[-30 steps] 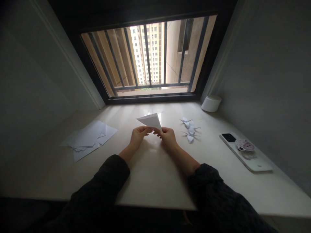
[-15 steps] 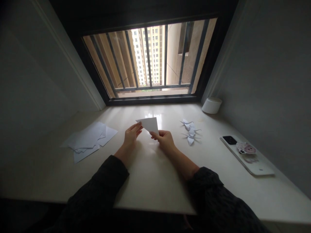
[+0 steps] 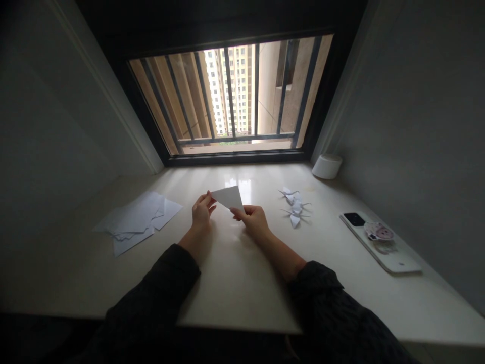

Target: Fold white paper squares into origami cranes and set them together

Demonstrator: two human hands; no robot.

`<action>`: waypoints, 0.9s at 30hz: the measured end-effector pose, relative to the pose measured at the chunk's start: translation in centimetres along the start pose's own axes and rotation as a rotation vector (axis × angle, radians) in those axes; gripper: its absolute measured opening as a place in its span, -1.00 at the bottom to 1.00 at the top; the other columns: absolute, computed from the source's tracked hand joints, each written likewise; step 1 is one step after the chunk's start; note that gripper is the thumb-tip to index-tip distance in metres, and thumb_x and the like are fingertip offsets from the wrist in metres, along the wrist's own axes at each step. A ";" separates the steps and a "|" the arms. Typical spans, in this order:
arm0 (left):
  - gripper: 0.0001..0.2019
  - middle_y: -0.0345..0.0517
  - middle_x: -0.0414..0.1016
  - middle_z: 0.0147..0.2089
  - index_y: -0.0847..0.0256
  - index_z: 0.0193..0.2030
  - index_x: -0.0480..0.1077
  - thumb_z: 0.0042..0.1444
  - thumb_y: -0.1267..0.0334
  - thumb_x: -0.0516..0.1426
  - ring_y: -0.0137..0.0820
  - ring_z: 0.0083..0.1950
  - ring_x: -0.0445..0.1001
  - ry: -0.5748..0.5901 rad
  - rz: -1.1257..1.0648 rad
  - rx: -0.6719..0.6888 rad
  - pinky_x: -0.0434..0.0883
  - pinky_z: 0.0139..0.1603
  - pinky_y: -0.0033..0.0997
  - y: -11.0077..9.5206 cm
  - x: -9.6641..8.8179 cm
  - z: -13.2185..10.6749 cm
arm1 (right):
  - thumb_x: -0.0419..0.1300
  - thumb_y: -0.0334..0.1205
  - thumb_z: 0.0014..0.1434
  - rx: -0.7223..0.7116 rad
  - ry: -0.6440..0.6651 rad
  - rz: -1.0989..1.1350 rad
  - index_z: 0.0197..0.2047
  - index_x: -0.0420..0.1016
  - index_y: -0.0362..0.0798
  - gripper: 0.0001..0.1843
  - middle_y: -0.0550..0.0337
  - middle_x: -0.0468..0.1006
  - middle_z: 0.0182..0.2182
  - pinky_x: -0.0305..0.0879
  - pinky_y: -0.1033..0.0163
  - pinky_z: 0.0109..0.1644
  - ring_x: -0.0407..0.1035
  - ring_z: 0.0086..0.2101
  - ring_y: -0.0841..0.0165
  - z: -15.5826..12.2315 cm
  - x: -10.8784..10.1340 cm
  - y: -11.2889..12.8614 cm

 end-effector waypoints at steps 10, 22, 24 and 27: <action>-0.75 -0.15 0.43 -0.38 0.23 -0.48 0.32 -0.12 0.08 0.22 -0.39 -0.27 0.43 -0.127 -0.055 -0.009 0.27 -0.26 -0.42 0.6 -0.2 -0.4 | 0.27 0.10 -0.08 -0.021 0.018 -0.014 -0.56 0.55 -0.11 -0.60 0.16 0.51 -0.62 0.15 0.28 -0.43 0.28 -0.57 0.42 -0.1 0.4 0.3; -0.70 -0.07 0.53 -0.24 0.18 -0.37 0.39 0.12 -0.01 0.05 -0.36 -0.24 0.44 -0.100 0.204 0.380 0.30 -0.15 -0.35 -3.6 -1.9 1.4 | 0.24 0.14 -0.05 0.003 0.000 -0.043 -0.49 0.55 -0.10 -0.58 0.16 0.49 -0.62 0.15 0.29 -0.46 0.29 -0.56 0.39 0.6 -0.6 -0.8; -0.74 -0.08 0.53 -0.22 0.13 -0.34 0.44 0.14 0.03 0.06 -0.31 -0.14 0.43 0.029 0.406 0.585 0.26 -0.01 -0.30 -5.1 0.0 -0.5 | 0.18 0.16 0.02 -0.020 0.005 -0.077 -0.51 0.53 -0.09 -0.56 0.17 0.47 -0.62 0.15 0.29 -0.46 0.30 -0.56 0.38 0.6 -0.5 -0.8; -0.83 -0.06 0.52 -0.15 0.06 -0.24 0.52 0.06 0.10 0.18 -0.20 0.01 0.37 0.197 0.653 0.767 0.15 0.14 -0.23 -5.7 2.5 -2.9 | 0.09 0.16 0.11 -0.104 -0.015 -0.182 -0.58 0.48 -0.07 -0.51 0.15 0.48 -0.61 0.19 0.26 -0.40 0.33 -0.54 0.36 0.5 -0.6 -0.3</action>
Point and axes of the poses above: each hand's wrist, its own z-axis towards the middle knuckle, its own x-axis out of the palm, y = z × x, the point moved 7 cm from there along z, towards the middle knuckle
